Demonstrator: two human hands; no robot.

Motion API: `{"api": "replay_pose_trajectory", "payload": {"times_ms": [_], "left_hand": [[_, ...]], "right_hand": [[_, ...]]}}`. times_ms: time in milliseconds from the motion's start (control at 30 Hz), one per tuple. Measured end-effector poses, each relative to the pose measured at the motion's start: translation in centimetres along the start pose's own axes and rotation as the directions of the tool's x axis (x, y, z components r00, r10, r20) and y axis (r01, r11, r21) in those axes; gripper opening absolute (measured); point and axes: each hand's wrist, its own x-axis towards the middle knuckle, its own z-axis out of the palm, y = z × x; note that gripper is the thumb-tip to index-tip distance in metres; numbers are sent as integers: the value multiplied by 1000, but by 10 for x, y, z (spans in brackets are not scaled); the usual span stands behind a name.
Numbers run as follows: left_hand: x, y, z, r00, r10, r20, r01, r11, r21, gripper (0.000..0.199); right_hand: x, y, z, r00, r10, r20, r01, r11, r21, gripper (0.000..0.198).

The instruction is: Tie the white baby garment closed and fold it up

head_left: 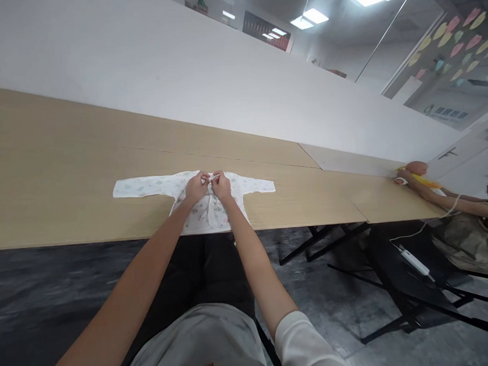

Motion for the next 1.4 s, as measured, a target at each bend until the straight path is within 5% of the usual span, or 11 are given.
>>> {"api": "replay_pose_trajectory", "payload": {"times_ms": [200,733,1000,1200,1400], "left_hand": [[-1,-1,-2,1000,20,-19,-22,997,-73,21],[1,-6,-4,998,-2,58,11,987,-157,32],[2,-16,-19,973,25,229,-45,996,83,27],[-6,-15,-17,981,72,181,-100,983,151,24],[-8,-19,-17,973,115,199,-150,974,171,26]], "right_hand": [[-2,-2,-4,998,62,-33,-56,987,153,31],[-2,-5,-7,989,144,-11,-141,979,144,29],[11,1,-5,978,202,-56,-192,970,148,30],[9,0,-13,984,175,-32,-168,975,149,21],[-16,0,-23,992,51,118,-56,998,39,16]]}}
